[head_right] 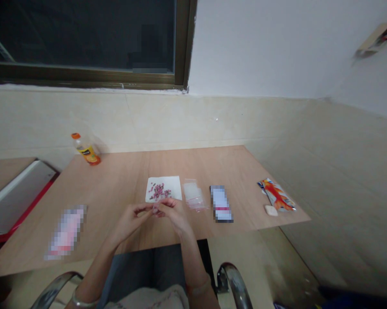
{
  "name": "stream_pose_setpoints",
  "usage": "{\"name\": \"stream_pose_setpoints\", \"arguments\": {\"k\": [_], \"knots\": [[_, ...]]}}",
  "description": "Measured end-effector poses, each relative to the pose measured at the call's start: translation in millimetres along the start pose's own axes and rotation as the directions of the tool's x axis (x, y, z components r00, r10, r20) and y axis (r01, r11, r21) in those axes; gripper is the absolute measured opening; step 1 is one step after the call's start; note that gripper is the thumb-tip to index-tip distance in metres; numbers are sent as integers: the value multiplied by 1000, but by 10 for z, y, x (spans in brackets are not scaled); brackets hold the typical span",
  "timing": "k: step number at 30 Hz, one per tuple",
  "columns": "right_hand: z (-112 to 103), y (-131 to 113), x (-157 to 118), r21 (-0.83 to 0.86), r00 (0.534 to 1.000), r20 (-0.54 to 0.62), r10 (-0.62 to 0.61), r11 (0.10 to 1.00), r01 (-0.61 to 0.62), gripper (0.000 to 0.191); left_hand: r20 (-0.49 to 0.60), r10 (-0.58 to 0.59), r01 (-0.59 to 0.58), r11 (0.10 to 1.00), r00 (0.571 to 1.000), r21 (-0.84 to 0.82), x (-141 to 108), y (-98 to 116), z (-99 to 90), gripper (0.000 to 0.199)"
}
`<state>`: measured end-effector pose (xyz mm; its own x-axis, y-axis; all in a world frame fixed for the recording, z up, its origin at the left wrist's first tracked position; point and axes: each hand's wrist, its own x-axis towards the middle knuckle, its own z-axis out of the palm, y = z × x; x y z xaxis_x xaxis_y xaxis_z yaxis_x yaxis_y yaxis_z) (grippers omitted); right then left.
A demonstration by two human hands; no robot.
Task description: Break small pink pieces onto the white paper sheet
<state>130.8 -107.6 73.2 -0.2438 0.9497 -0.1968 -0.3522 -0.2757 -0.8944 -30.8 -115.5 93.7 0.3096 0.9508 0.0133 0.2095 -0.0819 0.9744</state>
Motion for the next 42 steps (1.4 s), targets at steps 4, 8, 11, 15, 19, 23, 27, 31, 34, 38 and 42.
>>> {"name": "stream_pose_setpoints", "arguments": {"k": [4,8,11,15,19,23,27,31,34,38,42], "knots": [[-14,-3,-4,-17,999,43,-12,1000,12,31,-27,-9,8,999,1000,-50,18,-35,6,24],[-9,7,-1,-29,997,70,-45,998,47,33,-100,-11,12,1000,995,11,24,-71,13,24],[20,38,18,-55,997,33,-66,996,68,34,-158,0,16,995,987,100,12,-61,42,23],[76,120,47,-118,993,-77,-88,990,78,34,-134,38,-4,969,990,249,10,-50,81,22],[109,234,70,-187,986,-134,-103,979,77,35,-135,41,3,951,990,308,35,-93,103,20],[126,339,109,-199,983,-135,-122,975,94,36,-193,49,10,956,980,292,57,-176,131,20],[154,370,134,-212,981,-131,-145,971,115,35,-262,26,47,962,965,268,66,-236,159,20],[172,319,114,-206,977,-129,-167,969,138,31,-266,12,47,975,964,218,69,-216,165,20],[169,273,87,-162,982,-139,-124,982,101,29,-187,-15,30,997,982,77,80,-192,156,28],[177,238,58,-128,992,-110,-69,990,54,33,20,-26,28,994,999,-105,102,-200,101,35],[205,226,28,-111,996,-70,-60,992,52,36,142,-24,49,984,990,-171,110,-226,-2,36]]}}
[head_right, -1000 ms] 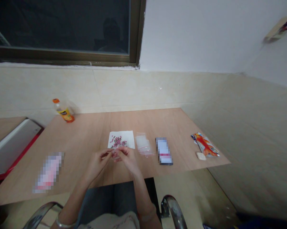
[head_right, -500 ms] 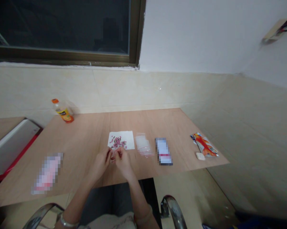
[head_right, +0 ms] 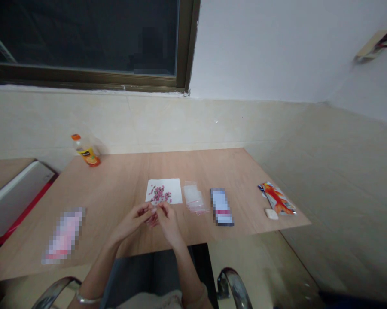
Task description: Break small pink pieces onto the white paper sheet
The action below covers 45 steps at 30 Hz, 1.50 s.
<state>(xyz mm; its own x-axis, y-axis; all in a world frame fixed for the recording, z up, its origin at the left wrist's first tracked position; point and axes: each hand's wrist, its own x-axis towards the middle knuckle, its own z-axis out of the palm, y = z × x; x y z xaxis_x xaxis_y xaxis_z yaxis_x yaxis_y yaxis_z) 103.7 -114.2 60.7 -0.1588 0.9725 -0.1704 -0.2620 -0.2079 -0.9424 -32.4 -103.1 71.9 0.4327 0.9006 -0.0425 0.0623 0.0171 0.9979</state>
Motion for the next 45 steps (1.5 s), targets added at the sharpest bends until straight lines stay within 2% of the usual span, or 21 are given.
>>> {"name": "stream_pose_setpoints", "arguments": {"k": [2,4,7,10,13,18,22,27,29,31,33,35,37,39,41,45], "knots": [[17,2,-7,0,1000,18,-20,1000,20,35,16,-8,8,1000,1000,-19,-5,-10,-34,35],[36,13,-2,-21,999,5,-45,999,45,35,-16,-15,15,1000,1000,-28,-3,-25,-39,35],[65,47,22,-108,994,-52,-95,990,89,32,-142,-11,15,1000,990,22,7,-46,-2,35],[75,94,46,-218,987,-81,-138,969,117,26,-318,32,28,983,948,183,13,-50,32,32],[54,136,61,-343,977,-107,-187,929,140,21,-389,80,50,949,918,312,10,-41,29,27],[4,128,60,-474,940,-177,-291,862,178,18,-380,145,53,884,914,464,16,-28,23,12],[17,90,31,-513,922,-186,-340,834,204,19,-284,219,20,758,933,651,34,-22,85,23],[7,120,26,-508,899,-203,-387,827,242,17,-236,234,56,589,943,806,38,-49,159,32],[5,133,32,-458,903,-214,-372,855,243,15,-232,245,47,584,941,810,43,-68,161,32],[15,125,35,-357,899,-281,-336,906,227,10,-238,256,29,622,937,782,48,-81,150,35],[26,91,36,-167,879,-402,-255,965,203,18,-247,263,1,682,933,731,52,-87,140,39],[22,35,46,118,884,-461,-81,981,151,34,-273,277,-35,759,921,650,52,-93,140,41],[-2,-26,69,405,931,-343,124,914,27,36,-322,285,-75,841,903,535,54,-102,155,42],[-33,-76,103,588,961,-159,227,804,-92,32,-357,279,-110,898,891,426,57,-109,181,42],[-51,-107,137,661,976,-50,210,740,-126,29,-365,268,-130,923,891,361,55,-94,212,42],[-34,-140,163,652,991,-84,100,758,-22,26,-382,300,-199,939,874,281,1,26,277,32]]}}
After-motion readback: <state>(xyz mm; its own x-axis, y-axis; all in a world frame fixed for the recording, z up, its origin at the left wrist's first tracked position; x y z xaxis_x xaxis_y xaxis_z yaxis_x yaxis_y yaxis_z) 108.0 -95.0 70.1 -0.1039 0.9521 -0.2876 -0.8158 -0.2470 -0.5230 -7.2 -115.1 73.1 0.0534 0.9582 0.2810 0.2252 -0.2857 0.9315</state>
